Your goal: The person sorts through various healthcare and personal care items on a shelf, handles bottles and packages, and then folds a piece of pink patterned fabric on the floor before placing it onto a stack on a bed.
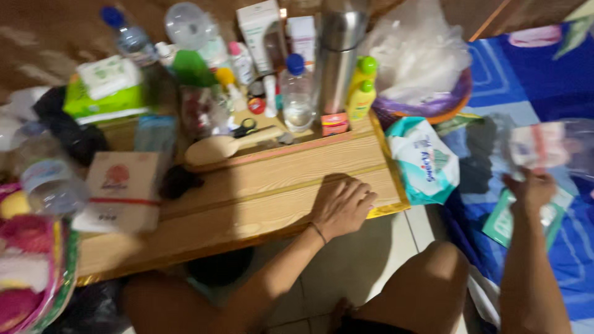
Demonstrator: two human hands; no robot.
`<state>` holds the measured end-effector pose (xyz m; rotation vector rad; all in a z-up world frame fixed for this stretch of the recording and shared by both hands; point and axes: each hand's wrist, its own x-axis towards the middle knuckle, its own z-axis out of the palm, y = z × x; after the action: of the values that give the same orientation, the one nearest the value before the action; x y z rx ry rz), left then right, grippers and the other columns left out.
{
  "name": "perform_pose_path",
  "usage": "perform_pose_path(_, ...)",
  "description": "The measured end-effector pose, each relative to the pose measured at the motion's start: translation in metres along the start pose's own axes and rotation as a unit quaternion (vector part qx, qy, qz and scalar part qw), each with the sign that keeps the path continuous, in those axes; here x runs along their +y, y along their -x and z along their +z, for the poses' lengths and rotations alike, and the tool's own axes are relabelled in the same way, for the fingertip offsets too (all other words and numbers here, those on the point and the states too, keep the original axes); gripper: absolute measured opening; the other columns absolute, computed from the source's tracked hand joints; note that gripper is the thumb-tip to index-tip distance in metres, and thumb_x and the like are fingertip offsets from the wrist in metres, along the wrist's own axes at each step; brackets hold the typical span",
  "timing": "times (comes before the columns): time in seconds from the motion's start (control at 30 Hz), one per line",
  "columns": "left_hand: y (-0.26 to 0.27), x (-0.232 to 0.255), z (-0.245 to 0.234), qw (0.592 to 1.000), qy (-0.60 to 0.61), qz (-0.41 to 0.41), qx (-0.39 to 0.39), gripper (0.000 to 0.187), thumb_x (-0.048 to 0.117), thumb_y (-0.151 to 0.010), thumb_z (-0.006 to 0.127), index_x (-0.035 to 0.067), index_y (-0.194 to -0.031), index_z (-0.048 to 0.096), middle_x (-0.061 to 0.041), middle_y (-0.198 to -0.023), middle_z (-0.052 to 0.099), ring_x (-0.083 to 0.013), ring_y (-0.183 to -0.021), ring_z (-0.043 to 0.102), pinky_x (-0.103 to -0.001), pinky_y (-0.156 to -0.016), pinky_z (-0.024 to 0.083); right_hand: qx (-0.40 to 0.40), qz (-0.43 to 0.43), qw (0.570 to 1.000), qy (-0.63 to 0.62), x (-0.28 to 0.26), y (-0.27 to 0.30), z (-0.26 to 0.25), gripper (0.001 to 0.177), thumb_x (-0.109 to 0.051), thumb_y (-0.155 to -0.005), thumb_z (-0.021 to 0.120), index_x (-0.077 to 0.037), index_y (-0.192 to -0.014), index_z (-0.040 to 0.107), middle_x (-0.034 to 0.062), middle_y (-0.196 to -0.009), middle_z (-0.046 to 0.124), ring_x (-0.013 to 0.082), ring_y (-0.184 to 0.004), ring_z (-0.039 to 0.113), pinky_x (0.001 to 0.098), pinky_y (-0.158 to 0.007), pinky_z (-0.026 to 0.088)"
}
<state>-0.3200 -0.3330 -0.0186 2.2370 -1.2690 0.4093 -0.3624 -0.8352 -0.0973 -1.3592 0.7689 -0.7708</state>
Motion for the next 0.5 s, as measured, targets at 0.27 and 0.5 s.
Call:
perform_pose_path(0.27,0.006,0.0,-0.039,0.984,0.135,-0.094,0.067,0.039,0.027,-0.099,0.064,0.008,-0.133,0.061,-0.011,-0.131,0.062,-0.0296,-0.123,0.056,-0.046,-0.112,0.043,-0.145,-0.095,0.979,0.103,-0.068,0.078,0.009,0.033,-0.016,-0.108,0.061,-0.007,-0.138,0.051,0.0085,-0.133,0.061,0.0209,-0.116,0.065,0.0337,-0.098,0.055)
perform_pose_path(0.5,0.024,-0.02,-0.146,0.921,0.32,-0.109,0.192,0.092,0.046,-0.09,0.078,-0.001,-0.154,0.032,-0.021,-0.152,0.044,-0.0339,-0.137,0.048,-0.045,-0.113,0.042,-0.41,-0.134,0.878,0.206,-0.112,0.257,0.154,0.09,-0.003,-0.083,0.073,-0.005,-0.162,0.028,0.0138,-0.141,0.053,0.0245,-0.117,0.061,0.0366,-0.091,0.055)
